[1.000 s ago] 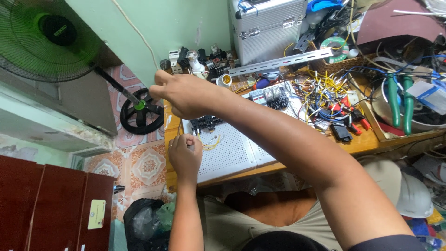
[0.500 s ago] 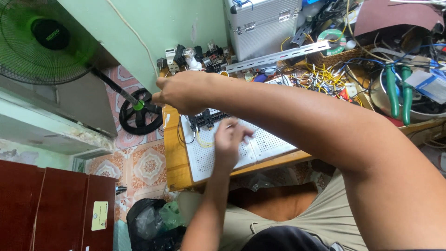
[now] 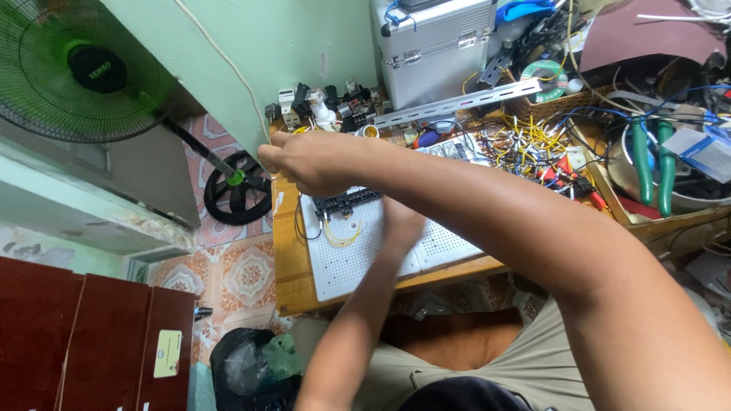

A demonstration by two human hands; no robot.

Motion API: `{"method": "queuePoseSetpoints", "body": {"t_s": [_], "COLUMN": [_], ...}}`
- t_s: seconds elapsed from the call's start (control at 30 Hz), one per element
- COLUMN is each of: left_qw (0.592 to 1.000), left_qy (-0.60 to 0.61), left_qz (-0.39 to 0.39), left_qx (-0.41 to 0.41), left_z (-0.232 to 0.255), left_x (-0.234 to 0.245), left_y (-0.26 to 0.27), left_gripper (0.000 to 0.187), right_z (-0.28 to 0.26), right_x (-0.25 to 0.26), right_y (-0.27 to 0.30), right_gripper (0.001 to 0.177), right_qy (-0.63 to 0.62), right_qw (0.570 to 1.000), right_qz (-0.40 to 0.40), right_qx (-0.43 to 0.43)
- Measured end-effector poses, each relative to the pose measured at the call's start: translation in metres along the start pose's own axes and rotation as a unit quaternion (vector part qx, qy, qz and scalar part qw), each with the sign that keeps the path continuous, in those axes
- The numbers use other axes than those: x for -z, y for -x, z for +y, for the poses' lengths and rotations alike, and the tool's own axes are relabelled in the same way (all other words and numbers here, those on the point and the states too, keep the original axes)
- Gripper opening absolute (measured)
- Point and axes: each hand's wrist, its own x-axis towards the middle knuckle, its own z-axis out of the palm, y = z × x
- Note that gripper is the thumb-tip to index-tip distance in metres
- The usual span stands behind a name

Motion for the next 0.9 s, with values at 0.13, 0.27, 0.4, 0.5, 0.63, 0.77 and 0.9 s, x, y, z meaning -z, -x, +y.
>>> {"method": "queuePoseSetpoints", "body": {"t_s": [0.13, 0.27, 0.4, 0.5, 0.63, 0.77, 0.9], "left_qw": [1.000, 0.944, 0.936, 0.916, 0.917, 0.922, 0.901], "left_qy": [-0.010, -0.120, -0.178, -0.191, -0.165, -0.195, -0.255], "left_qz": [0.019, 0.220, 0.223, 0.274, 0.278, 0.202, 0.178], "left_qx": [-0.015, -0.213, -0.204, -0.221, -0.232, -0.267, -0.302], "left_z": [0.014, 0.095, 0.124, 0.115, 0.127, 0.135, 0.144], "left_x": [0.083, 0.137, 0.156, 0.153, 0.141, 0.141, 0.131], "left_y": [0.019, 0.000, -0.033, -0.045, -0.048, -0.053, -0.054], "left_gripper": [0.040, 0.025, 0.049, 0.025, 0.018, 0.019, 0.022], "right_z": [0.009, 0.016, 0.045, 0.046, 0.043, 0.050, 0.055], "right_x": [-0.018, -0.040, -0.097, -0.117, -0.129, -0.164, -0.191], "right_y": [-0.010, -0.022, -0.048, -0.044, -0.020, -0.003, -0.004], "right_gripper": [0.035, 0.049, 0.039, 0.039, 0.021, 0.020, 0.012], "right_qy": [0.036, -0.004, -0.112, -0.180, -0.268, -0.362, -0.373], "right_qw": [0.998, 0.991, 0.960, 0.935, 0.912, 0.888, 0.865], "right_qz": [0.041, 0.130, 0.250, 0.303, 0.308, 0.284, 0.328], "right_qx": [-0.003, -0.027, -0.057, -0.033, -0.048, -0.024, -0.070]}}
